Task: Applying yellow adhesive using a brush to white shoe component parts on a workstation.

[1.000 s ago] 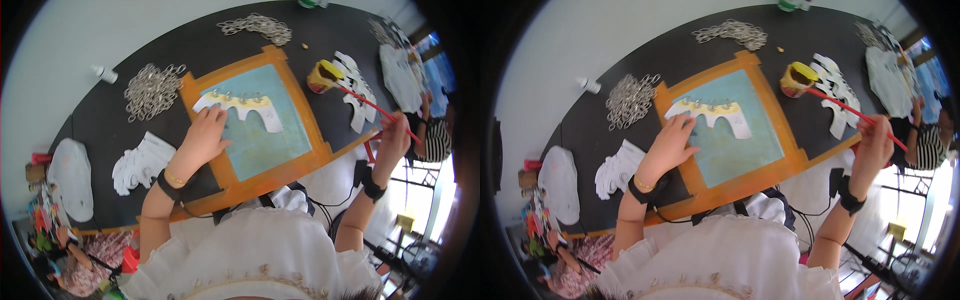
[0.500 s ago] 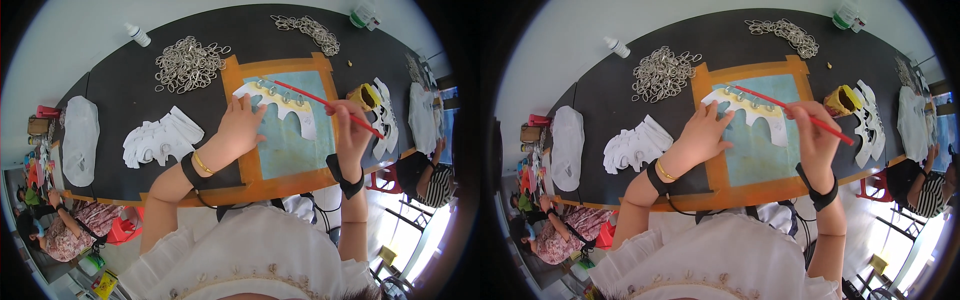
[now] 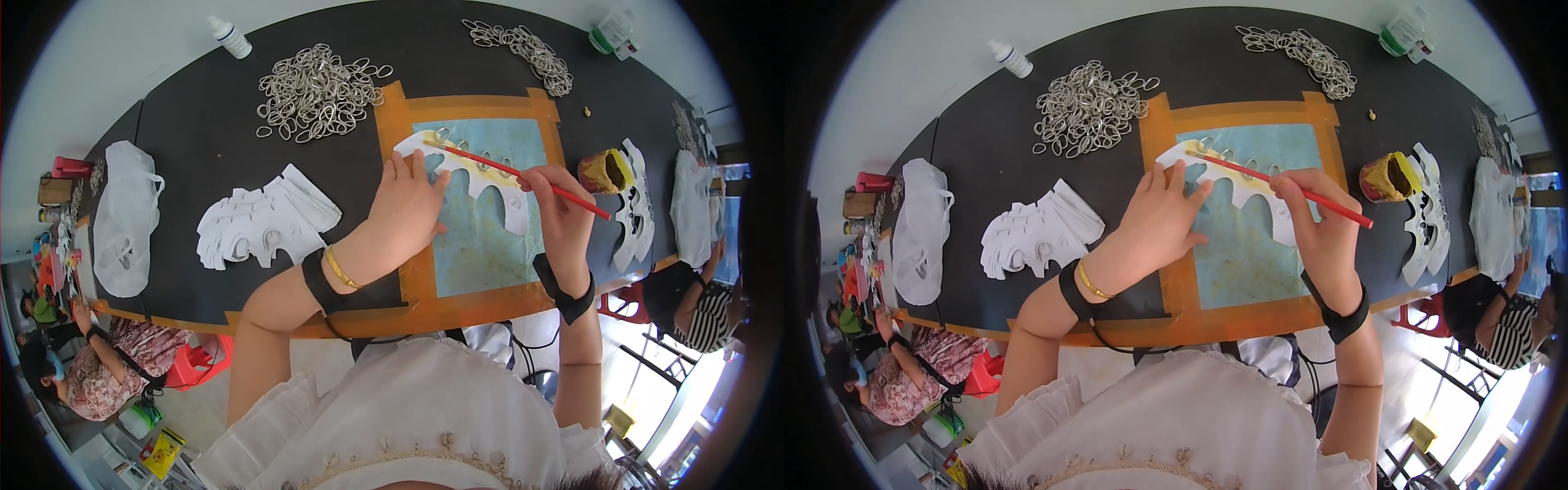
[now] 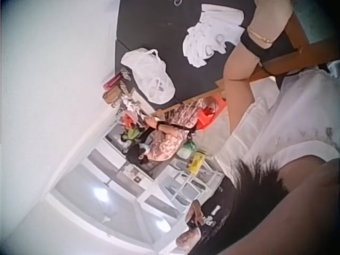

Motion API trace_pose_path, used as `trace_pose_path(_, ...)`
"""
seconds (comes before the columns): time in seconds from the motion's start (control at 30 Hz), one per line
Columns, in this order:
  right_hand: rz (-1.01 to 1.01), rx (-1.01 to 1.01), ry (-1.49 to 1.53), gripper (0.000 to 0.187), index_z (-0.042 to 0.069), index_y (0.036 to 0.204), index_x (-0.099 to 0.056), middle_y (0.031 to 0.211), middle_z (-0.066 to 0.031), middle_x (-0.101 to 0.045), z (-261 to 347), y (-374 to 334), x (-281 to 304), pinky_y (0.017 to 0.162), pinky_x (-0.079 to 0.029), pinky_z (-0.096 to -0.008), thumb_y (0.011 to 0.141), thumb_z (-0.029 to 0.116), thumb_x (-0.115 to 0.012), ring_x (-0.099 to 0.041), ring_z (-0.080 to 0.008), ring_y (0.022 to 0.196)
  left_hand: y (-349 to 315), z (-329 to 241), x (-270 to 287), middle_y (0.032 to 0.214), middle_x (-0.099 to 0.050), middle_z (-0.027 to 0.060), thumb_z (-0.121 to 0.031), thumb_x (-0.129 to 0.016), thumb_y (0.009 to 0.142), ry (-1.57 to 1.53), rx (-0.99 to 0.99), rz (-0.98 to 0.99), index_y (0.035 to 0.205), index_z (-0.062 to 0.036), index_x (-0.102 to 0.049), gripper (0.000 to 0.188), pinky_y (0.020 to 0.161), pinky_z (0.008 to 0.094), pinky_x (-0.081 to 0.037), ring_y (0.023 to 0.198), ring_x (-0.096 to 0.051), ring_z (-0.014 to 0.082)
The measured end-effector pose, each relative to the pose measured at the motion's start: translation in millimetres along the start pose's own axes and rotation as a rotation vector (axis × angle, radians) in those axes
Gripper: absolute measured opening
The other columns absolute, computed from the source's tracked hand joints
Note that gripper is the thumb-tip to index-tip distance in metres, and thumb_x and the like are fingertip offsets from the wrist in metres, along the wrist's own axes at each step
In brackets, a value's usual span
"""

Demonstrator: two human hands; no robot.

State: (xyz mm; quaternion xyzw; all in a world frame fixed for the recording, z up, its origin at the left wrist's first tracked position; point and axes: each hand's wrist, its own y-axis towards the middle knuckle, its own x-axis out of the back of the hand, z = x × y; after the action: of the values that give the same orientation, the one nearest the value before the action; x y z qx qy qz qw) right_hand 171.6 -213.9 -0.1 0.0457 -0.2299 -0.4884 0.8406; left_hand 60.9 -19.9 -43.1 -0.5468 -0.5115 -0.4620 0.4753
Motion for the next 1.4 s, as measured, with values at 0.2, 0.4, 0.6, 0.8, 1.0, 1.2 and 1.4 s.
trace_pose_path(0.2, 0.015, 0.043, -0.033, 0.007, -0.003, 0.095, -0.068, 0.087, -0.0101, -0.07, -2, 1, -5, 0.074, -0.051, -0.0265, 0.091, 0.001, -0.065, -0.066, -0.0163, 0.08, 0, 0, 0, 0.138, -0.045, 0.034, -0.039, -0.08, 0.075, -0.005, -0.003, 0.0, 0.138, -0.0098, -0.053, 0.074, 0.106, 0.0528, -0.037, 0.125, -0.047, 0.054)
trace_pose_path(0.4, 0.011, 0.018, -0.019, 0.006, -0.003, 0.094, -0.069, 0.088, -0.0102, -0.07, 5, -1, -2, 0.075, -0.05, -0.0262, 0.09, 0.0, -0.066, -0.065, -0.0166, 0.08, -1, -1, 0, 0.138, -0.046, 0.0344, -0.039, -0.079, 0.075, 0.001, -0.013, -0.007, 0.139, -0.0103, -0.052, 0.075, 0.106, 0.0527, -0.038, 0.124, -0.047, 0.0544)
trace_pose_path(0.6, 0.047, -0.025, 0.002, 0.007, -0.003, 0.095, -0.069, 0.089, -0.0101, -0.071, 4, -3, 0, 0.075, -0.05, -0.0265, 0.09, 0.001, -0.067, -0.066, -0.0169, 0.082, -5, 2, -3, 0.138, -0.046, 0.0345, -0.039, -0.08, 0.075, 0.005, -0.011, -0.02, 0.138, -0.0108, -0.053, 0.074, 0.106, 0.0522, -0.038, 0.124, -0.047, 0.0545)
trace_pose_path(0.8, 0.0, -0.01, 0.001, 0.006, -0.003, 0.092, -0.069, 0.089, -0.0098, -0.071, 7, 0, 0, 0.075, -0.05, -0.0266, 0.09, 0.002, -0.066, -0.066, -0.0163, 0.082, 2, -2, 1, 0.138, -0.045, 0.0341, -0.04, -0.08, 0.075, -0.007, -0.026, -0.016, 0.138, -0.0105, -0.053, 0.074, 0.105, 0.0519, -0.039, 0.124, -0.046, 0.0537)
trace_pose_path(1.0, -0.044, -0.043, 0.017, 0.01, -0.004, 0.091, -0.066, 0.087, -0.0089, -0.069, 26, -16, 34, 0.075, -0.05, -0.0265, 0.094, 0.004, -0.061, -0.065, -0.0155, 0.082, 3, 1, 0, 0.138, -0.045, 0.0328, -0.042, -0.077, 0.077, 0.013, -0.064, -0.035, 0.139, -0.011, -0.052, 0.073, 0.104, 0.0505, -0.04, 0.123, -0.047, 0.0512)
trace_pose_path(1.2, -0.512, 0.162, -0.154, 0.018, -0.006, 0.096, -0.06, 0.09, -0.0117, -0.064, 49, -88, 118, 0.074, -0.049, -0.0264, 0.101, 0.007, -0.049, -0.062, -0.0155, 0.078, -1, 4, 10, 0.142, -0.043, 0.0313, -0.043, -0.075, 0.08, -0.004, -0.029, 0.064, 0.141, -0.0114, -0.05, 0.073, 0.106, 0.0506, -0.038, 0.129, -0.043, 0.0486)
trace_pose_path(1.4, -0.745, 0.075, -0.259, 0.016, -0.005, 0.097, -0.062, 0.089, -0.0102, -0.065, 26, -112, 148, 0.075, -0.049, -0.0253, 0.1, 0.008, -0.053, -0.063, -0.016, 0.079, 4, 0, 16, 0.142, -0.042, 0.0345, -0.045, -0.075, 0.08, 0.016, -0.051, 0.12, 0.143, -0.0103, -0.049, 0.076, 0.105, 0.0494, -0.041, 0.129, -0.044, 0.0493)
